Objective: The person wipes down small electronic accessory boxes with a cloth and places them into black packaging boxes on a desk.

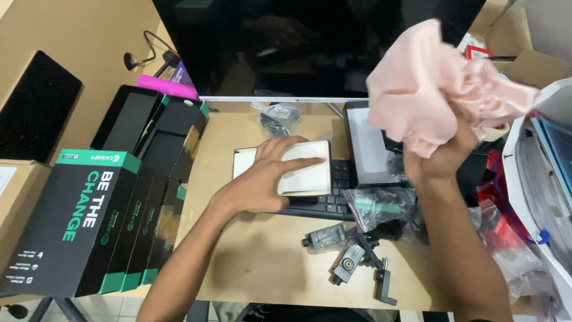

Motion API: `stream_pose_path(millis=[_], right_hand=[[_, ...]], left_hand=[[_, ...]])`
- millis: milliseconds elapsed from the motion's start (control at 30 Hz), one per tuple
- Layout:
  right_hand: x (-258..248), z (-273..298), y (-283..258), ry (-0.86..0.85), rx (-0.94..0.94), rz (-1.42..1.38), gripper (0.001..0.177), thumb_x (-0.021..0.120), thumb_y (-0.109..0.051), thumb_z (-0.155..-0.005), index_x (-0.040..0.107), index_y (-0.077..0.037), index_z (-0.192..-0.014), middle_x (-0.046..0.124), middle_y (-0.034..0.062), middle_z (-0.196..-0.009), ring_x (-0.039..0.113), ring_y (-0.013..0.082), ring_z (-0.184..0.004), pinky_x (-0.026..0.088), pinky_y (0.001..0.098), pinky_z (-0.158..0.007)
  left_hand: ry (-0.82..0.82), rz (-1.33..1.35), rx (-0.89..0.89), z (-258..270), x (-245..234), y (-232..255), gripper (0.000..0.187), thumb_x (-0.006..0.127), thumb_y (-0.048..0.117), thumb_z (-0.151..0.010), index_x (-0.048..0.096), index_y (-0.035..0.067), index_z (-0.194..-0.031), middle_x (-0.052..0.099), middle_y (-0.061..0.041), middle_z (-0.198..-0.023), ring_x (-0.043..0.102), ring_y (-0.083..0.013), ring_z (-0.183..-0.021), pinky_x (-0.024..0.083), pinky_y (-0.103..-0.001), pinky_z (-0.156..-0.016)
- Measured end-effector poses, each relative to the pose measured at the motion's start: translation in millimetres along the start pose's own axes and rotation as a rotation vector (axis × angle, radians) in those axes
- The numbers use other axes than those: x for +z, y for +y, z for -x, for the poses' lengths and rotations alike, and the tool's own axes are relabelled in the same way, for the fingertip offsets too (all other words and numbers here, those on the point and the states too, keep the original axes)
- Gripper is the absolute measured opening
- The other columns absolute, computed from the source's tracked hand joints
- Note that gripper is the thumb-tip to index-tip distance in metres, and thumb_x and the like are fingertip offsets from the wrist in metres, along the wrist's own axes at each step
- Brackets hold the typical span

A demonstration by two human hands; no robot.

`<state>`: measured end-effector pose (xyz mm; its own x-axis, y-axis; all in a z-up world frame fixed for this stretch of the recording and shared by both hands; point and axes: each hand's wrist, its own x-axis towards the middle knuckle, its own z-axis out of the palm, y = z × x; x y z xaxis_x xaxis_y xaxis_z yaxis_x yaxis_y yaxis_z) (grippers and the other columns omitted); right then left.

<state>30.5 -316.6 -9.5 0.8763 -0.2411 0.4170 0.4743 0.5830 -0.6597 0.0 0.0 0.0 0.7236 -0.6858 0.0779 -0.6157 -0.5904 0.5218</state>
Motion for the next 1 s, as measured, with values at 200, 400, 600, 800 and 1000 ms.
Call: stream_pose_path(millis=[200, 400, 600, 800, 1000], right_hand=[[-36, -22, -31, -0.018, -0.094, -0.071, 0.026, 0.049, -0.015, -0.106, 0.065, 0.005, -0.114, 0.068, 0.0117, -0.112, 0.068, 0.0180, -0.105, 0.055, 0.0292, -0.098], [-14, -31, -45, 0.166, -0.049, -0.190, 0.029, 0.048, -0.014, -0.093, 0.064, 0.003, -0.111, 0.068, 0.0095, -0.110, 0.069, 0.0190, -0.106, 0.057, 0.0318, -0.099], [-16, -29, -46, 0.014, -0.093, -0.153, 0.025, 0.050, -0.014, -0.104, 0.064, 0.003, -0.118, 0.067, 0.0086, -0.110, 0.067, 0.0162, -0.103, 0.053, 0.0281, -0.096], [-22, -30, -45, 0.031, -0.101, -0.134, 0.024, 0.051, -0.014, -0.107, 0.064, 0.004, -0.117, 0.068, 0.0100, -0.110, 0.067, 0.0159, -0.103, 0.053, 0.0271, -0.095], [-22, -29, -44, 0.055, -0.093, -0.095, 0.027, 0.051, -0.015, -0.105, 0.064, 0.004, -0.119, 0.068, 0.0103, -0.117, 0.067, 0.0165, -0.105, 0.053, 0.0279, -0.096]], left_hand=[[-0.276, -0.118, 0.014, -15, 3, 17, 0.078, 0.090, 0.018, -0.062, 0.057, 0.024, -0.133, 0.037, -0.012, -0.158, 0.019, -0.0386, -0.155, 0.003, -0.060, -0.127], [-0.485, -0.255, -0.169, -17, -12, 33, 0.093, 0.076, -0.010, -0.055, 0.054, 0.028, -0.137, 0.028, -0.006, -0.166, 0.011, -0.0359, -0.152, 0.007, -0.054, -0.123], [-0.005, -0.005, 0.091, -52, 14, 54, 0.043, 0.070, 0.018, -0.091, 0.060, 0.015, -0.133, 0.052, -0.011, -0.149, 0.046, -0.0338, -0.139, 0.037, -0.051, -0.118], [0.023, -0.266, 0.168, -92, 57, 65, 0.024, 0.072, 0.035, -0.087, 0.076, 0.012, -0.091, 0.068, -0.006, -0.125, 0.052, -0.0298, -0.132, 0.031, -0.054, -0.118], [0.262, -0.012, 0.164, -71, 34, 62, 0.021, 0.068, 0.026, -0.094, 0.071, 0.006, -0.100, 0.074, -0.009, -0.111, 0.058, -0.0337, -0.132, 0.046, -0.047, -0.108]])
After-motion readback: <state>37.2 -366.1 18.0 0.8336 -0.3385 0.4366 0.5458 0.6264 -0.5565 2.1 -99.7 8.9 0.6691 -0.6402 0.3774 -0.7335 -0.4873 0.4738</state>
